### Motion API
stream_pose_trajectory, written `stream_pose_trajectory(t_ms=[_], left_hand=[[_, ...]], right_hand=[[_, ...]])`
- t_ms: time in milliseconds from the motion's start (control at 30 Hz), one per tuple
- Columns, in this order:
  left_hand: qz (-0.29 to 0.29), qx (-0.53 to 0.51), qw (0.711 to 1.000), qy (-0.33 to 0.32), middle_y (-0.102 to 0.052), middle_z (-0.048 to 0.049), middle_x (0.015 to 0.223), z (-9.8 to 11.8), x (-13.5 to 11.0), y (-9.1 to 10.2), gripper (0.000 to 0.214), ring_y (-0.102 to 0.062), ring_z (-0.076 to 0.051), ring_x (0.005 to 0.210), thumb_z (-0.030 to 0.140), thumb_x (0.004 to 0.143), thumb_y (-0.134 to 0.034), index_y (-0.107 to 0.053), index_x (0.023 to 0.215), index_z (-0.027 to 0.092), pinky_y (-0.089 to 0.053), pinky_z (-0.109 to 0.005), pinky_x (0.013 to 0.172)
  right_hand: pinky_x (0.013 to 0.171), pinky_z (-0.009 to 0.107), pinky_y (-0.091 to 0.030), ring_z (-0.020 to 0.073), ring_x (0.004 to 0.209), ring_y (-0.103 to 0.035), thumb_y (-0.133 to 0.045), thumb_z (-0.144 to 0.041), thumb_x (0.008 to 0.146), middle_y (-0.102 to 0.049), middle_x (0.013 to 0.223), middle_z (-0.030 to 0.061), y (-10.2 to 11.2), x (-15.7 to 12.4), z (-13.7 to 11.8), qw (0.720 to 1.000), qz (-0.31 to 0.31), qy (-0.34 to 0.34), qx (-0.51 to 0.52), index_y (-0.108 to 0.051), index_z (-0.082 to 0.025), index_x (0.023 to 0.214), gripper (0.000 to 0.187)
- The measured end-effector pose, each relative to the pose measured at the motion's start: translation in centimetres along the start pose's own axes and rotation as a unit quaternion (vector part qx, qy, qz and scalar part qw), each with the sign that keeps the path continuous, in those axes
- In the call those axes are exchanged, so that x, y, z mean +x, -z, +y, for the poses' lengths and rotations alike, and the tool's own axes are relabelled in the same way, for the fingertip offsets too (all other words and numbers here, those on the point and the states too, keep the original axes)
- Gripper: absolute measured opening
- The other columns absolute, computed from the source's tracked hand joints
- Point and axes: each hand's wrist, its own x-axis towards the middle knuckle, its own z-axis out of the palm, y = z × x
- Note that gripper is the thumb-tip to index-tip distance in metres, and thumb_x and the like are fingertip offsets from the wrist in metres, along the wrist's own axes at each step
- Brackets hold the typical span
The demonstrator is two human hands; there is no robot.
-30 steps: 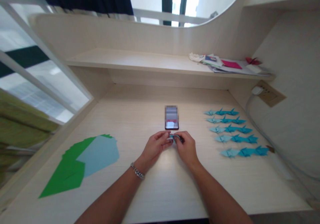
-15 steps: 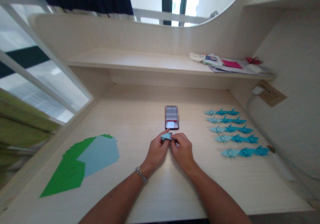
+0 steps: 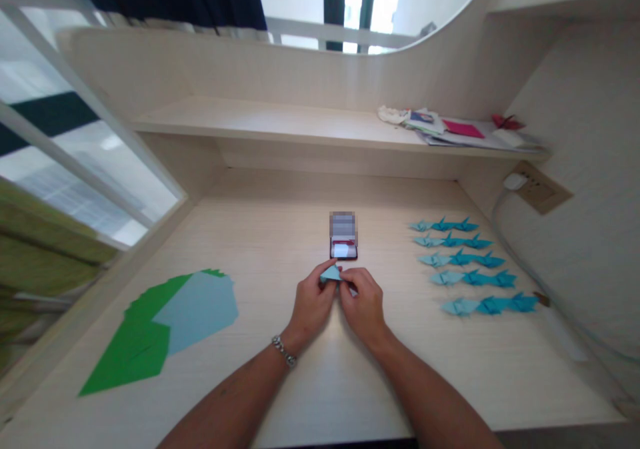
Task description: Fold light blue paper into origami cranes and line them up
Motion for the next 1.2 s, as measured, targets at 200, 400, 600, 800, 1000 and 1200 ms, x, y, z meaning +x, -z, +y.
stream_pose_trajectory(t_ms=[200,400,600,800,1000,1200], left_hand=[[-0.005,0.017,1.0,-0.004,-0.067,-0.0054,0.109,0.31,0.02,0.3,0.036,-0.062,-0.018,0.097,0.019,0.08,-0.054,-0.059,0.116,0.019,-0.047,-0.031,0.088],[0.024,-0.009,1.0,-0.017,-0.069,-0.0056,0.102,0.42,0.05,0.41,0.035,-0.063,-0.021,0.095,0.017,0.076,-0.058,-0.063,0.11,0.018,-0.048,-0.035,0.088],[0.02,-0.026,0.999,-0.034,-0.068,-0.0058,0.102,0.45,0.12,0.55,0.034,-0.062,-0.02,0.096,0.011,0.074,-0.054,-0.064,0.106,0.017,-0.048,-0.035,0.089],[0.014,-0.027,0.999,-0.021,-0.068,-0.006,0.102,0.21,0.03,0.52,0.035,-0.063,-0.02,0.095,0.012,0.075,-0.055,-0.062,0.108,0.017,-0.048,-0.034,0.087],[0.031,-0.026,0.999,-0.021,-0.069,-0.0058,0.098,0.19,-0.06,0.45,0.03,-0.063,-0.02,0.091,0.016,0.076,-0.058,-0.063,0.106,0.017,-0.05,-0.032,0.083],[0.048,-0.014,0.998,-0.028,-0.069,-0.0055,0.098,0.43,-0.14,0.42,0.028,-0.063,-0.02,0.092,0.015,0.075,-0.058,-0.064,0.103,0.017,-0.049,-0.033,0.084]], right_hand=[[0.076,0.03,-0.052,0.0166,0.083,-0.061,-0.051,-0.005,0.075,-0.064,0.086,0.0047,-0.06,-0.14,-0.03,1.0,0.004,0.024,0.0,-0.064,-0.021,0.087,0.024],[0.079,0.032,-0.052,0.017,0.085,-0.062,-0.051,-0.007,0.077,-0.064,0.086,0.0049,-0.26,-0.33,-0.09,1.0,0.007,0.029,-0.003,-0.065,-0.022,0.088,0.022],[0.08,0.032,-0.052,0.0171,0.088,-0.062,-0.05,-0.007,0.078,-0.064,0.088,0.0057,-0.22,-0.33,-0.2,0.999,0.007,0.038,-0.002,-0.064,-0.022,0.088,0.023],[0.079,0.031,-0.052,0.0165,0.087,-0.062,-0.05,-0.007,0.08,-0.064,0.087,0.0056,-0.18,-0.37,-0.44,0.999,0.005,0.045,0.006,-0.064,-0.021,0.087,0.021],[0.079,0.032,-0.053,0.017,0.086,-0.062,-0.051,-0.008,0.08,-0.065,0.086,0.0054,-0.16,-0.44,-0.6,0.999,0.017,0.039,0.011,-0.064,-0.022,0.088,0.022],[0.08,0.033,-0.053,0.0168,0.088,-0.062,-0.05,-0.008,0.081,-0.066,0.088,0.0057,-0.17,-0.44,-0.74,0.998,0.025,0.053,0.021,-0.065,-0.022,0.091,0.022]])
